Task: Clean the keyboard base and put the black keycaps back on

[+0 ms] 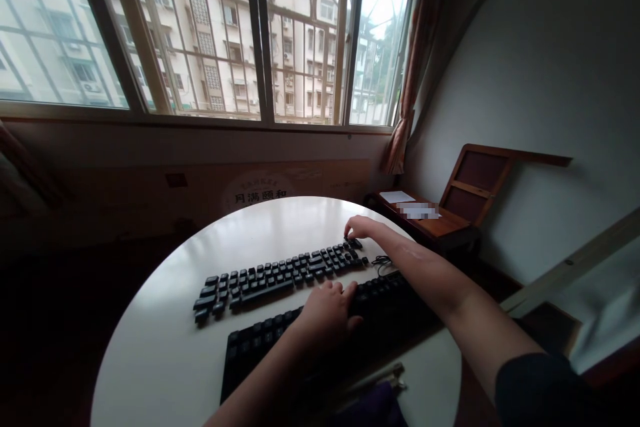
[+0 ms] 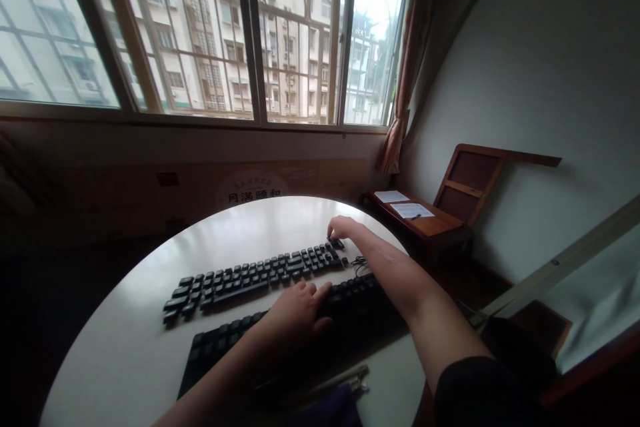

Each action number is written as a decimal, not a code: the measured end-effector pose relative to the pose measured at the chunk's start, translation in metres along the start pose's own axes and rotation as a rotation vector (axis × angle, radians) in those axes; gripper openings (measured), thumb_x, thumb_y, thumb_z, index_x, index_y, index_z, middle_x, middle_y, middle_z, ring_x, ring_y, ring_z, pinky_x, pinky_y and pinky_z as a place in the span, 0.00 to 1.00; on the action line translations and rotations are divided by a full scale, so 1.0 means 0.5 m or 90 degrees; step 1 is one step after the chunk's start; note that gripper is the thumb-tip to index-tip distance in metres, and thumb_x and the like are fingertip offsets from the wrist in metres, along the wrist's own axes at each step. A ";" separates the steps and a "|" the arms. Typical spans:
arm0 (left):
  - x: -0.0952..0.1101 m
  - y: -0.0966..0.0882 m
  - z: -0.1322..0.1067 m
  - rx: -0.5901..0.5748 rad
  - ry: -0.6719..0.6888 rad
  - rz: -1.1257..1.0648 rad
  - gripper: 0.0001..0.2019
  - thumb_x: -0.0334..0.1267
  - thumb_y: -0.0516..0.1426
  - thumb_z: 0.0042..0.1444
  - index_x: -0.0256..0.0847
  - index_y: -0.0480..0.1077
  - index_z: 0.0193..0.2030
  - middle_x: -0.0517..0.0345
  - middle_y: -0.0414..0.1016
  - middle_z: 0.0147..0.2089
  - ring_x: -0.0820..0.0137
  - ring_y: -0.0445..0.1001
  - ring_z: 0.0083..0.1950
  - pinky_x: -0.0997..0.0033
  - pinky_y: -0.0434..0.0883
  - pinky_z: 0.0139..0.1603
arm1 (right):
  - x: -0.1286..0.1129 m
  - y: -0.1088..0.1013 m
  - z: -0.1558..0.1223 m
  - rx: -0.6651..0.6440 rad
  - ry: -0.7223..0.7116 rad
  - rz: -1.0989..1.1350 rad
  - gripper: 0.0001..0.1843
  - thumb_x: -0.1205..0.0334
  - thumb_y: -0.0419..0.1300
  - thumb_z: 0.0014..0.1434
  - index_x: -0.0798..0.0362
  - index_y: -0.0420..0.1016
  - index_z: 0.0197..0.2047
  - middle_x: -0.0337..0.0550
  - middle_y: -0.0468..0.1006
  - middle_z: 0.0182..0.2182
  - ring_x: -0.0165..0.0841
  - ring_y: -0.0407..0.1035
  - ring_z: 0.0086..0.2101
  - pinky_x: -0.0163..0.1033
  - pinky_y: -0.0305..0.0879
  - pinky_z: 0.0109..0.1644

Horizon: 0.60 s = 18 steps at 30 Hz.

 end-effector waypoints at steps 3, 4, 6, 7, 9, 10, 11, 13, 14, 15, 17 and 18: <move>-0.002 0.001 0.001 -0.003 0.001 -0.003 0.36 0.53 0.54 0.59 0.41 0.57 0.71 0.40 0.73 0.57 0.48 0.69 0.56 0.51 0.69 0.54 | -0.006 -0.013 -0.002 0.040 -0.006 0.011 0.13 0.55 0.61 0.66 0.54 0.77 0.48 0.47 0.78 0.48 0.38 0.73 0.47 0.49 0.70 0.53; -0.002 0.002 0.002 -0.005 0.003 -0.005 0.36 0.53 0.54 0.59 0.41 0.56 0.71 0.40 0.72 0.57 0.47 0.69 0.56 0.51 0.69 0.55 | -0.006 -0.022 -0.006 0.060 -0.010 0.019 0.12 0.56 0.62 0.65 0.54 0.78 0.47 0.47 0.78 0.48 0.39 0.73 0.47 0.48 0.69 0.54; -0.001 0.001 0.003 -0.011 0.006 -0.007 0.36 0.53 0.54 0.59 0.40 0.56 0.71 0.39 0.72 0.58 0.46 0.69 0.57 0.49 0.68 0.55 | -0.001 -0.046 -0.023 0.104 -0.023 0.041 0.11 0.59 0.63 0.63 0.51 0.80 0.47 0.47 0.79 0.49 0.40 0.72 0.49 0.43 0.66 0.56; -0.001 0.001 0.003 -0.015 0.005 -0.007 0.35 0.53 0.53 0.60 0.40 0.56 0.71 0.39 0.71 0.58 0.46 0.69 0.58 0.48 0.68 0.55 | 0.005 -0.059 -0.036 0.125 -0.032 0.054 0.11 0.60 0.63 0.62 0.50 0.81 0.47 0.46 0.79 0.50 0.40 0.72 0.51 0.41 0.65 0.56; 0.001 -0.001 0.004 -0.024 0.004 -0.004 0.35 0.52 0.53 0.60 0.39 0.56 0.71 0.38 0.71 0.59 0.45 0.68 0.58 0.48 0.68 0.56 | 0.024 -0.081 -0.076 0.149 -0.055 0.082 0.12 0.60 0.63 0.61 0.49 0.82 0.48 0.44 0.80 0.50 0.40 0.72 0.51 0.38 0.64 0.56; 0.002 -0.003 0.004 -0.026 0.004 -0.001 0.35 0.52 0.53 0.60 0.39 0.56 0.72 0.38 0.71 0.59 0.46 0.68 0.58 0.48 0.67 0.56 | 0.036 -0.088 -0.101 0.151 -0.067 0.096 0.12 0.60 0.64 0.61 0.49 0.82 0.48 0.44 0.80 0.50 0.40 0.72 0.51 0.37 0.64 0.55; 0.003 -0.004 0.004 -0.027 0.006 0.003 0.35 0.51 0.53 0.60 0.38 0.56 0.72 0.38 0.71 0.59 0.46 0.68 0.58 0.48 0.67 0.56 | 0.050 -0.092 -0.130 0.147 -0.078 0.110 0.12 0.59 0.64 0.60 0.49 0.82 0.47 0.43 0.81 0.48 0.39 0.73 0.50 0.36 0.64 0.54; 0.006 -0.007 0.004 -0.022 0.012 0.009 0.34 0.51 0.52 0.61 0.38 0.56 0.71 0.38 0.72 0.58 0.47 0.69 0.57 0.50 0.68 0.56 | 0.081 -0.089 -0.196 0.131 -0.091 0.140 0.12 0.59 0.64 0.60 0.48 0.83 0.46 0.42 0.82 0.45 0.38 0.75 0.47 0.35 0.66 0.51; 0.006 -0.008 0.004 -0.020 0.014 0.012 0.34 0.51 0.52 0.61 0.38 0.56 0.71 0.39 0.72 0.58 0.48 0.69 0.57 0.51 0.68 0.56 | 0.097 -0.082 -0.230 0.123 -0.093 0.154 0.12 0.59 0.63 0.59 0.49 0.83 0.46 0.42 0.83 0.44 0.38 0.75 0.46 0.35 0.66 0.50; 0.006 -0.008 0.004 -0.019 0.015 0.015 0.34 0.51 0.52 0.61 0.38 0.57 0.71 0.39 0.72 0.58 0.48 0.69 0.57 0.51 0.68 0.55 | 0.112 -0.073 -0.264 0.115 -0.090 0.168 0.12 0.58 0.63 0.59 0.50 0.83 0.46 0.43 0.83 0.43 0.38 0.76 0.44 0.34 0.67 0.48; 0.006 -0.007 0.005 -0.021 0.014 0.019 0.34 0.51 0.52 0.61 0.38 0.56 0.71 0.39 0.72 0.57 0.49 0.69 0.56 0.52 0.68 0.55 | 0.137 -0.046 -0.324 0.098 -0.080 0.196 0.13 0.59 0.62 0.60 0.52 0.83 0.46 0.45 0.83 0.41 0.37 0.77 0.41 0.34 0.68 0.44; 0.005 -0.006 0.006 -0.020 0.014 0.021 0.34 0.51 0.51 0.61 0.37 0.56 0.72 0.39 0.73 0.57 0.49 0.70 0.56 0.53 0.68 0.54 | 0.148 -0.030 -0.349 0.090 -0.073 0.208 0.14 0.59 0.62 0.59 0.53 0.83 0.46 0.45 0.84 0.40 0.37 0.78 0.40 0.34 0.69 0.43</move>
Point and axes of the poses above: each hand's wrist, its own z-axis towards the middle knuckle, its own y-axis out of the palm, x = y × z, the point moved 5 cm from there along z, towards the middle knuckle
